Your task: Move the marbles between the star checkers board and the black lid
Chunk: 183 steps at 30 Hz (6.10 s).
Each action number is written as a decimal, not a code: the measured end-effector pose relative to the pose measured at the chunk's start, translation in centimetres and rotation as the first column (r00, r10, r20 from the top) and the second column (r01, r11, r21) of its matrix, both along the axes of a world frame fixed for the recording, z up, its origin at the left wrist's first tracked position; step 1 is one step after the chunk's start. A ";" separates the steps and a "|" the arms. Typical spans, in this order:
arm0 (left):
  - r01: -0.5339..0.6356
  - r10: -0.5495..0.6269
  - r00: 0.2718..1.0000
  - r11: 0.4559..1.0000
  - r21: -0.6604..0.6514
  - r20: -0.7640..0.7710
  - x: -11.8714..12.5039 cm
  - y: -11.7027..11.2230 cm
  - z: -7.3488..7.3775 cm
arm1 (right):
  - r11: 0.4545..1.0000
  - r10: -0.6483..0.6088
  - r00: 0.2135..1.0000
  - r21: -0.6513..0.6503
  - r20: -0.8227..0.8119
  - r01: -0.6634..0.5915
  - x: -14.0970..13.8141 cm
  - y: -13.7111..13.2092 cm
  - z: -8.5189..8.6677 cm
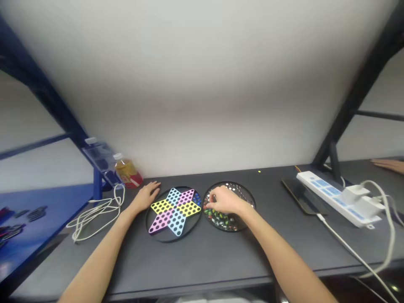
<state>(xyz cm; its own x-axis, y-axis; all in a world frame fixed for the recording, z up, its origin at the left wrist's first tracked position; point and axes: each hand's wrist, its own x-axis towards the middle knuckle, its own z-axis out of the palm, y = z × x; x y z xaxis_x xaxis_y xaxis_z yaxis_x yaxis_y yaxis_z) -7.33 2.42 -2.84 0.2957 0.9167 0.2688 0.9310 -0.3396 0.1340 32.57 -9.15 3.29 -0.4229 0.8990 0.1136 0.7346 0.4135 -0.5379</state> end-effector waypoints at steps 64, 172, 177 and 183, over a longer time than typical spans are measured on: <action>0.006 -0.006 1.000 1.000 -0.003 0.006 0.0 0.0 -0.1 | 0.980 0.068 0.989 -0.177 -0.130 -0.091 6.5 1.8 -0.2; 0.104 -0.075 0.956 0.990 -0.090 0.283 3.2 -3.3 4.0 | 0.946 -0.216 0.552 -0.312 -0.805 -0.085 -8.2 5.0 -2.9; 0.110 -0.084 0.954 0.991 -0.073 0.289 3.1 -3.3 3.9 | 0.939 -0.179 0.532 -0.304 -0.828 -0.158 -7.9 4.5 -2.3; 0.106 -0.075 0.952 0.990 -0.089 0.297 3.0 -3.3 3.9 | 0.947 -0.147 0.523 -0.273 -0.839 -0.172 -7.8 4.4 -2.3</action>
<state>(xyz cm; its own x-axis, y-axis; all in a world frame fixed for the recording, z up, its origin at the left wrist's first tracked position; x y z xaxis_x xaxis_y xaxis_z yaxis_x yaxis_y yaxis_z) -4.29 -0.87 1.04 0.3014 0.9168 0.2620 0.8119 -0.3909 0.4337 24.82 -4.76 0.97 -0.2808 0.9458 0.1631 -0.1357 0.1291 -0.9823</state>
